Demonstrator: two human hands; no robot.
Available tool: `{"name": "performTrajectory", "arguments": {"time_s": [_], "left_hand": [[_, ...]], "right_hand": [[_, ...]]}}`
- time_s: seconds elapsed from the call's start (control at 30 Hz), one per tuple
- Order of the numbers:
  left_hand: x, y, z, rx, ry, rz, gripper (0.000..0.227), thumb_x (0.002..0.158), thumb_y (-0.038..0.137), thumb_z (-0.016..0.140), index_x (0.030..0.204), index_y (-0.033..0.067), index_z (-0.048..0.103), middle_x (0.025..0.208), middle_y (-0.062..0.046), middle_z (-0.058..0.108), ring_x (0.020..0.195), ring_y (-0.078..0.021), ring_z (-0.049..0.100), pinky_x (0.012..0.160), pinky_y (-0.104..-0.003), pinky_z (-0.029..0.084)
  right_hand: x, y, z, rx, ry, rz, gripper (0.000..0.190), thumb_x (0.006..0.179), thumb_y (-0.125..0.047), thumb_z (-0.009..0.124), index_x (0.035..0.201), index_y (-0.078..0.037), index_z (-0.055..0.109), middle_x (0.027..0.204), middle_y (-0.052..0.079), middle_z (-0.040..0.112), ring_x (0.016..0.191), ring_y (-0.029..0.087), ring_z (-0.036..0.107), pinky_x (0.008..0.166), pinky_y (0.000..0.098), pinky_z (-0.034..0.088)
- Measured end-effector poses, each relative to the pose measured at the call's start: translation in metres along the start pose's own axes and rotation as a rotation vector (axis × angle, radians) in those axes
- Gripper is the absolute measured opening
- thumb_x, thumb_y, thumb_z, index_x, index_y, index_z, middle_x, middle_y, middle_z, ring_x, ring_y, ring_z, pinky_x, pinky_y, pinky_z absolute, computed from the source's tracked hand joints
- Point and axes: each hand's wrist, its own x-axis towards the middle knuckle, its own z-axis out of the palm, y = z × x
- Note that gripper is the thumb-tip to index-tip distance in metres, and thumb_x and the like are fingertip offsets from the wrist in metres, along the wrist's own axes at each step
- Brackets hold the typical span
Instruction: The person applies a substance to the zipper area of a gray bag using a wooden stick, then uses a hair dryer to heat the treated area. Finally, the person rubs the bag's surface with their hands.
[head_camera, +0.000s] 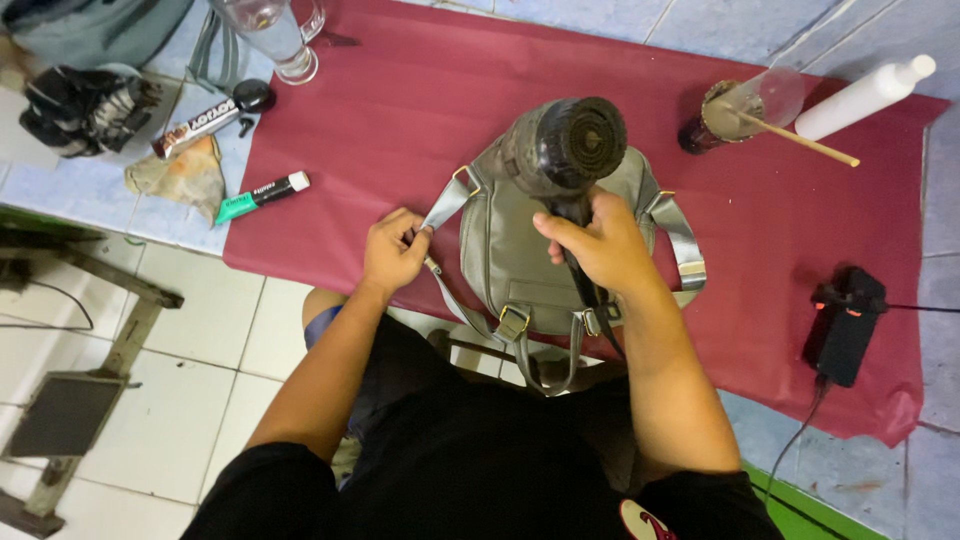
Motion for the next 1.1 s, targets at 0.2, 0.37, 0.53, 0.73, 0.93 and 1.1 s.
{"name": "performTrajectory", "arguments": {"time_s": [0.2, 0.37, 0.53, 0.73, 0.93, 1.1], "left_hand": [[0.000, 0.004, -0.002, 0.002, -0.001, 0.006, 0.013, 0.084, 0.005, 0.073, 0.074, 0.0095, 0.066, 0.062, -0.013, 0.056, 0.059, -0.0333, 0.060, 0.056, -0.039, 0.048], [-0.001, 0.000, -0.002, -0.009, 0.004, 0.006, 0.013, 0.084, 0.004, 0.073, 0.074, 0.0083, 0.066, 0.063, -0.013, 0.056, 0.059, -0.0327, 0.059, 0.056, -0.039, 0.048], [-0.002, -0.001, -0.001, -0.019, -0.003, -0.006, 0.014, 0.084, 0.005, 0.074, 0.073, 0.0088, 0.065, 0.062, -0.013, 0.055, 0.059, -0.0323, 0.059, 0.057, -0.038, 0.048], [-0.001, 0.001, -0.002, -0.024, -0.014, 0.002, 0.015, 0.085, 0.005, 0.074, 0.073, 0.0089, 0.066, 0.062, -0.012, 0.055, 0.059, -0.0317, 0.059, 0.057, -0.039, 0.048], [-0.004, 0.005, -0.003, 0.004, -0.008, 0.012, 0.016, 0.085, 0.005, 0.074, 0.072, 0.0092, 0.066, 0.061, -0.012, 0.055, 0.060, -0.0325, 0.060, 0.058, -0.038, 0.047], [-0.004, -0.002, -0.002, -0.013, -0.007, 0.019, 0.017, 0.086, 0.005, 0.075, 0.072, 0.0089, 0.065, 0.061, -0.011, 0.056, 0.060, -0.0318, 0.060, 0.058, -0.038, 0.048]], "right_hand": [[-0.006, -0.014, 0.008, 0.013, 0.017, 0.024, 0.024, 0.087, -0.014, 0.081, 0.087, -0.001, 0.061, 0.056, 0.015, 0.064, 0.047, 0.018, 0.067, 0.050, 0.0292, 0.059], [-0.015, -0.016, -0.004, -0.033, -0.015, 0.032, 0.023, 0.085, -0.013, 0.081, 0.087, -0.001, 0.062, 0.056, 0.015, 0.064, 0.047, 0.020, 0.067, 0.049, 0.0302, 0.058], [-0.043, -0.016, -0.015, -0.051, -0.038, 0.131, 0.024, 0.085, -0.015, 0.081, 0.088, 0.000, 0.063, 0.056, 0.016, 0.065, 0.047, 0.020, 0.067, 0.049, 0.0316, 0.057], [-0.049, -0.016, -0.024, -0.050, -0.063, 0.185, 0.021, 0.084, -0.010, 0.081, 0.088, 0.004, 0.065, 0.059, 0.018, 0.066, 0.049, 0.023, 0.067, 0.050, 0.0347, 0.057], [-0.023, -0.006, -0.028, 0.011, 0.115, 0.012, 0.026, 0.088, -0.014, 0.081, 0.093, 0.001, 0.062, 0.061, 0.016, 0.065, 0.051, 0.020, 0.068, 0.052, 0.0319, 0.060], [-0.026, 0.019, -0.061, 0.011, 0.302, 0.047, 0.028, 0.091, -0.013, 0.083, 0.097, 0.004, 0.062, 0.067, 0.017, 0.065, 0.057, 0.022, 0.069, 0.054, 0.0334, 0.063]]}}
